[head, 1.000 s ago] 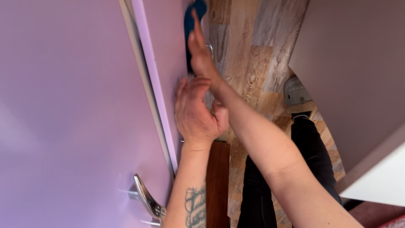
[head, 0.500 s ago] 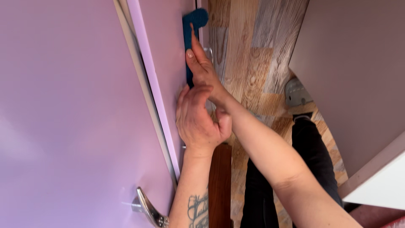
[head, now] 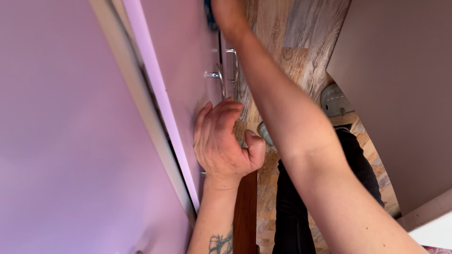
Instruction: The person wipes the exterior surfaces and handles of a large wooden wardrobe, the top edge and drawer fronts of a purple dresser, and both sides of a wooden door using a cloth.
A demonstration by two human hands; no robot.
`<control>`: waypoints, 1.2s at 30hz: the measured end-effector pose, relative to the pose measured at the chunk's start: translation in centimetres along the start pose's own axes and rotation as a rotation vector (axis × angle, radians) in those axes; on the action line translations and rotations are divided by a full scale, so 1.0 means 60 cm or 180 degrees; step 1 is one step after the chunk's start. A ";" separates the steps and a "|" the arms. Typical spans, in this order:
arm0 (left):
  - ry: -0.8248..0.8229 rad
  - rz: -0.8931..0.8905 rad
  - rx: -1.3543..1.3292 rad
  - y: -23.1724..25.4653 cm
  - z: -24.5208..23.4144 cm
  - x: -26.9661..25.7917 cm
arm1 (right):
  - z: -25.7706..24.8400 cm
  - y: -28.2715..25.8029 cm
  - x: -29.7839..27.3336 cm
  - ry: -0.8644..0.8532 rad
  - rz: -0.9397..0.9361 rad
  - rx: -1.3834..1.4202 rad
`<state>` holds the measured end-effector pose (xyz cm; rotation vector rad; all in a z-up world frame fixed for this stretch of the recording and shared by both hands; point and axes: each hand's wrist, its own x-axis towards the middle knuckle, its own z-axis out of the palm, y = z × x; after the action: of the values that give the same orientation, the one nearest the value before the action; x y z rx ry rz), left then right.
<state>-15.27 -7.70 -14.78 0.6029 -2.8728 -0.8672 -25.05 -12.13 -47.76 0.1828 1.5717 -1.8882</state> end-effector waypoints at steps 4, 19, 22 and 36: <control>-0.0108 -0.0052 -0.0013 0.002 0.005 -0.001 | -0.020 0.027 -0.110 -0.0101 0.0017 -0.0114; 0.0124 0.0114 -0.0042 0.000 0.011 -0.041 | 0.011 0.219 -0.700 0.0198 0.0648 0.1361; 0.0120 0.0099 -0.0078 0.003 0.003 -0.047 | 0.017 0.191 -0.749 -0.0599 0.1354 -0.0108; -0.0870 -0.0706 -0.0104 -0.038 0.113 -0.197 | -0.134 0.258 -0.723 0.0683 0.1799 0.1044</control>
<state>-4.88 -1.31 -21.29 0.8767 -3.0649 -1.1043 14.67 11.56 -40.92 0.8998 1.1574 -1.6842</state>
